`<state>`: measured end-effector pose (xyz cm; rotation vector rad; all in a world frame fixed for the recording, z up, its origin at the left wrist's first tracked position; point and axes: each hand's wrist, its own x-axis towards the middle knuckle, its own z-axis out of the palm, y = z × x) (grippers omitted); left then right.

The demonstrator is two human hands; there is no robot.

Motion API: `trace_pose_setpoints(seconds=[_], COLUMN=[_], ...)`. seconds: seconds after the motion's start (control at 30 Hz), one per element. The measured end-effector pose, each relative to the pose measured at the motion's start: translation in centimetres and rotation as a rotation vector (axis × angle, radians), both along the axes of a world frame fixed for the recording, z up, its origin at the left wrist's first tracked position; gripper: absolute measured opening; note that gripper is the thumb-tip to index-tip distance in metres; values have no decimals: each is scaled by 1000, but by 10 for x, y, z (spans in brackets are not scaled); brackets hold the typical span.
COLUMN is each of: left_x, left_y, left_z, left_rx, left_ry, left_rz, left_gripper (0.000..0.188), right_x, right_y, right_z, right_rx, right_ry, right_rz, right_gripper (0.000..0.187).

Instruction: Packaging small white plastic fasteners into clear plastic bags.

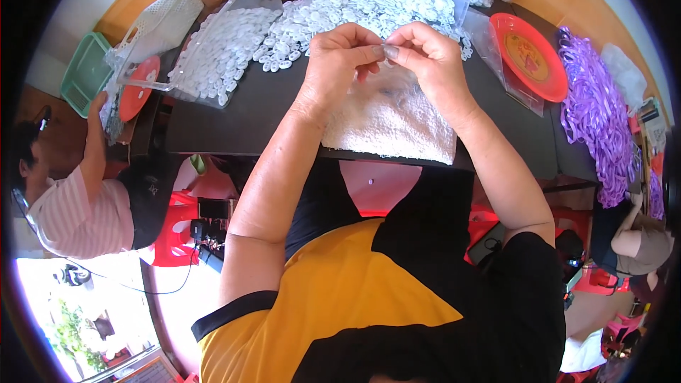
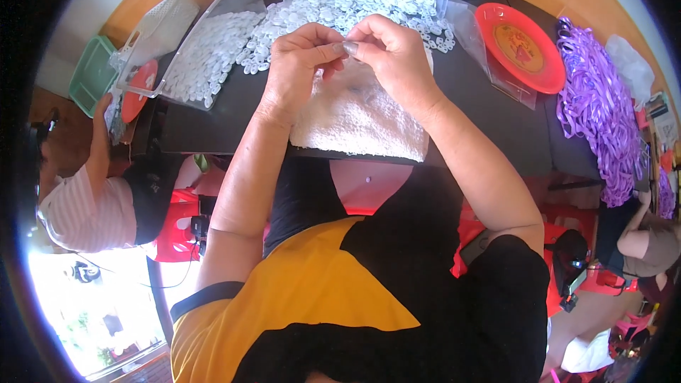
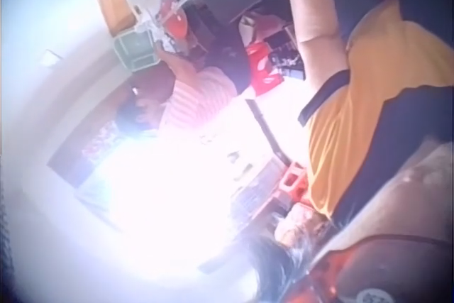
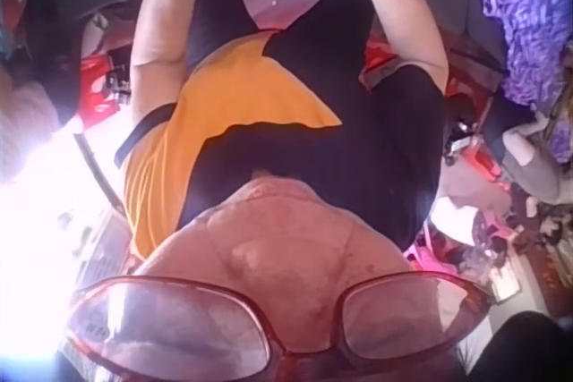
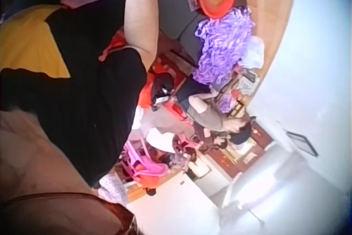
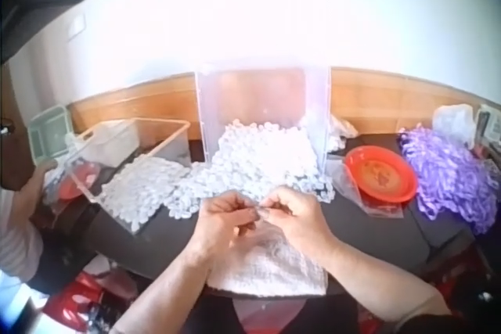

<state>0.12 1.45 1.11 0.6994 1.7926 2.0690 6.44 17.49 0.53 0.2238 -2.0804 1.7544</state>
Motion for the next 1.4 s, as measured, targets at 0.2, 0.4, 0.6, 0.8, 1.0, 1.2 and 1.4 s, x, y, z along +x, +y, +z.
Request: trace_pose_setpoints(seconds=[0.2,0.4,0.6,0.8,1.0,1.2,1.4], left_x=[6,6,9,6,9,11,10], left_y=[6,7,7,10,8,9,9], left_z=[-1,-1,-1,-6,-3,-2,-3], left_rx=[109,115,100,96,17,-15,-31], left_ry=[-179,-188,-172,-203,-155,-128,-121], left_rz=[-43,-11,-22,29,64,71,81], left_gripper=[8,9,10,11,10,9,9], right_x=[4,3,5,3,0,-3,-1], right_y=[-2,-1,-4,1,0,3,1], right_z=[6,5,10,8,3,-3,1], right_rx=[-205,-200,-188,13,183,339,345], right_ry=[-10,-44,-78,-7,51,122,117], right_rz=[3,18,-16,-119,-151,-180,-188], right_gripper=[3,4,3,4,4,6,7])
